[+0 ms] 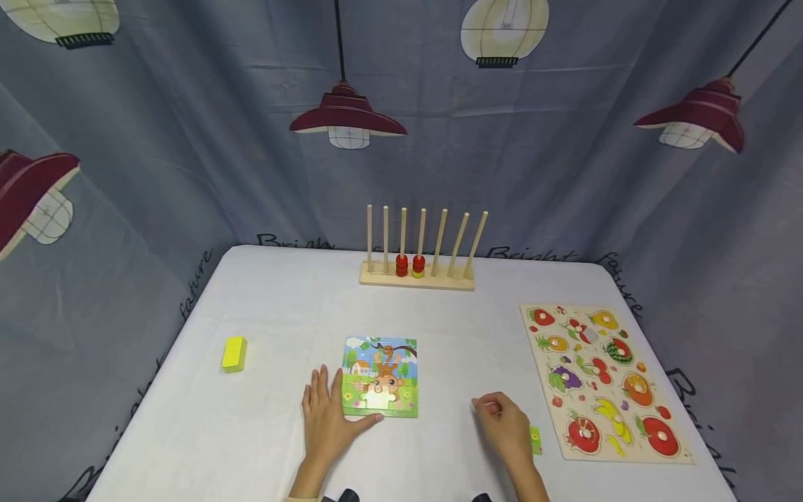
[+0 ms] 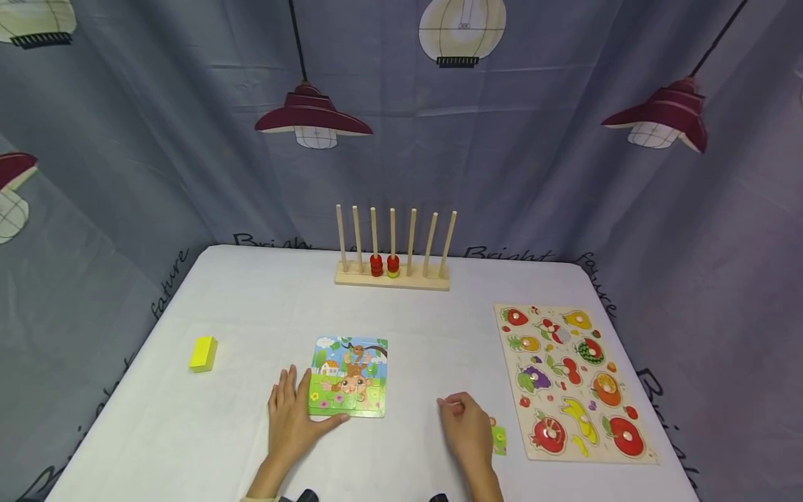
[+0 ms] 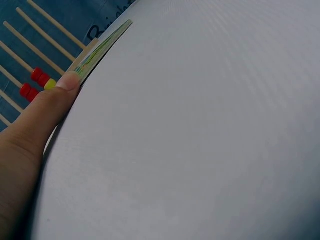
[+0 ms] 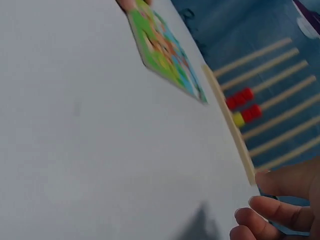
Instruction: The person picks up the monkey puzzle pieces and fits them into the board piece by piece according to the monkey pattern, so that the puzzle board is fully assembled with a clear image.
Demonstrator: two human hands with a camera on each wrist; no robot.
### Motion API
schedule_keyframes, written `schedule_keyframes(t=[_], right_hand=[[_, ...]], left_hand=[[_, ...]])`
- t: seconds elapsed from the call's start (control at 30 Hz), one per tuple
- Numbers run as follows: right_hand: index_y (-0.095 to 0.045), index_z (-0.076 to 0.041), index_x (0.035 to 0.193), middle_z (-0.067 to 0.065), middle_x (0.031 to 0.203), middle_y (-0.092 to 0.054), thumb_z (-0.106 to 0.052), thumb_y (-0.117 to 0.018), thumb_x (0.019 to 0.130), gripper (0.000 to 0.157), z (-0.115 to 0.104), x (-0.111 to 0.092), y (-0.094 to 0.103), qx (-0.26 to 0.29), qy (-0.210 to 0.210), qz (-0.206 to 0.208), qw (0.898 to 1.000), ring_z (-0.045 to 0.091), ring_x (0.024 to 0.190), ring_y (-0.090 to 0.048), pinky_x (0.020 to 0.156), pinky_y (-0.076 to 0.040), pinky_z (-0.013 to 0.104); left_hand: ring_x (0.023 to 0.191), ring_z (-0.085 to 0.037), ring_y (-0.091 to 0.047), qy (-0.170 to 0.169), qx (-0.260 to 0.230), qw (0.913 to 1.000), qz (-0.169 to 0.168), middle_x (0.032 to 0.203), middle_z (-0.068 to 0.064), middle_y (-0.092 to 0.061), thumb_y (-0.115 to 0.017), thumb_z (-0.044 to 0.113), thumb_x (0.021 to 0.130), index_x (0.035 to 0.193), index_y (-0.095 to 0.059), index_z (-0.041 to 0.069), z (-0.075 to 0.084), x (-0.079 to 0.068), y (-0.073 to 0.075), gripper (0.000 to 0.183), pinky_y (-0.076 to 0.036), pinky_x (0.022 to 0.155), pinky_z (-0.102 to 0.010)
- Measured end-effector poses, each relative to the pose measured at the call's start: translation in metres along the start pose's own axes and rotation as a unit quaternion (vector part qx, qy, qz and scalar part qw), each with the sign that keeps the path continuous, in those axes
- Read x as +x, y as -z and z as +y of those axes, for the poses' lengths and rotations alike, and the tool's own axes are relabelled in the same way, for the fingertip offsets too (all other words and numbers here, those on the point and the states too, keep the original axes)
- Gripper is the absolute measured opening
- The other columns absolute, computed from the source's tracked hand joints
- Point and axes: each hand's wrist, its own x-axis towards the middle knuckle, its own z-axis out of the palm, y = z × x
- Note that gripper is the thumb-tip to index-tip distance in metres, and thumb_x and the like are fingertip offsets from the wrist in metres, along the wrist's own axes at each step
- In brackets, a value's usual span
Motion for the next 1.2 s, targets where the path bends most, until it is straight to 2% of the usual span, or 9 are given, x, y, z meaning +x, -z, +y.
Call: schedule_keyframes(t=[0.2, 0.4, 0.53, 0.73, 0.83, 0.97, 1.07, 1.2], right_hand=[[-0.063, -0.001, 0.095, 0.003, 0.070, -0.056, -0.032, -0.059, 0.085, 0.033, 0.032, -0.005, 0.032, -0.011, -0.054, 0.009, 0.998, 0.012, 0.059, -0.048, 0.051, -0.035, 0.023], [-0.059, 0.004, 0.101, 0.006, 0.074, -0.058, -0.033, -0.057, 0.085, 0.040, 0.056, -0.014, 0.046, -0.029, -0.109, -0.003, 0.994, 0.016, 0.065, -0.050, 0.054, -0.035, 0.023], [-0.056, 0.005, 0.105, 0.010, 0.079, -0.058, -0.032, -0.058, 0.084, 0.043, 0.062, -0.016, 0.046, -0.030, -0.130, -0.008, 0.991, 0.020, 0.071, -0.053, 0.055, -0.035, 0.022], [-0.052, 0.006, 0.112, 0.014, 0.083, -0.055, -0.033, -0.065, 0.078, 0.053, 0.067, -0.018, 0.039, -0.033, -0.133, 0.025, 0.990, 0.023, 0.073, -0.052, 0.055, -0.034, 0.022], [-0.049, 0.009, 0.116, 0.017, 0.087, -0.050, -0.031, -0.068, 0.075, 0.060, 0.068, -0.020, 0.035, -0.050, -0.125, 0.032, 0.990, 0.024, 0.075, -0.049, 0.057, -0.035, 0.025], [-0.042, 0.011, 0.122, 0.021, 0.094, -0.043, -0.028, -0.070, 0.074, 0.068, 0.067, -0.021, 0.032, -0.066, -0.134, 0.024, 0.988, 0.028, 0.079, -0.045, 0.062, -0.038, 0.034], [-0.038, 0.010, 0.125, 0.024, 0.098, -0.044, -0.026, -0.071, 0.073, 0.071, 0.064, -0.020, 0.030, -0.064, -0.145, 0.022, 0.987, 0.031, 0.082, -0.046, 0.065, -0.040, 0.039], [-0.036, 0.010, 0.125, 0.022, 0.098, -0.049, -0.021, -0.072, 0.071, 0.072, 0.062, -0.019, 0.028, -0.057, -0.146, 0.035, 0.987, 0.032, 0.084, -0.051, 0.065, -0.040, 0.039]], left_hand=[[0.138, -0.038, -0.013, -0.001, 0.000, 1.0000, -0.001, 0.147, -0.024, -0.023, -0.061, 0.080, 0.051, 0.138, -0.036, 0.007, 0.000, 0.001, -0.001, 0.116, -0.009, 0.111, -0.052], [0.139, -0.038, -0.012, 0.003, 0.002, 1.0000, -0.005, 0.148, -0.023, -0.022, -0.060, 0.081, 0.051, 0.138, -0.036, 0.007, -0.001, 0.000, -0.001, 0.117, -0.008, 0.112, -0.051], [0.139, -0.038, -0.011, 0.004, 0.000, 1.0000, -0.006, 0.148, -0.022, -0.021, -0.060, 0.081, 0.051, 0.139, -0.035, 0.007, -0.001, 0.000, -0.002, 0.117, -0.007, 0.112, -0.051], [0.139, -0.038, -0.012, 0.002, -0.001, 1.0000, -0.005, 0.148, -0.023, -0.022, -0.061, 0.080, 0.051, 0.138, -0.036, 0.007, -0.001, 0.000, -0.002, 0.117, -0.008, 0.111, -0.051], [0.138, -0.038, -0.012, 0.000, 0.002, 1.0000, -0.005, 0.147, -0.023, -0.022, -0.061, 0.081, 0.051, 0.138, -0.037, 0.007, -0.001, -0.001, -0.002, 0.117, -0.009, 0.111, -0.051], [0.139, -0.037, -0.011, 0.002, 0.005, 0.9999, -0.009, 0.148, -0.022, -0.022, -0.059, 0.082, 0.051, 0.138, -0.036, 0.007, -0.002, -0.002, -0.002, 0.117, -0.008, 0.111, -0.051], [0.139, -0.037, -0.011, 0.002, 0.008, 0.9999, -0.010, 0.148, -0.022, -0.022, -0.058, 0.082, 0.051, 0.139, -0.035, 0.008, -0.003, -0.002, -0.002, 0.117, -0.008, 0.111, -0.050], [0.139, -0.037, -0.011, -0.002, 0.010, 0.9999, -0.007, 0.148, -0.022, -0.022, -0.058, 0.082, 0.051, 0.138, -0.035, 0.008, -0.003, -0.001, -0.002, 0.117, -0.009, 0.111, -0.051]])
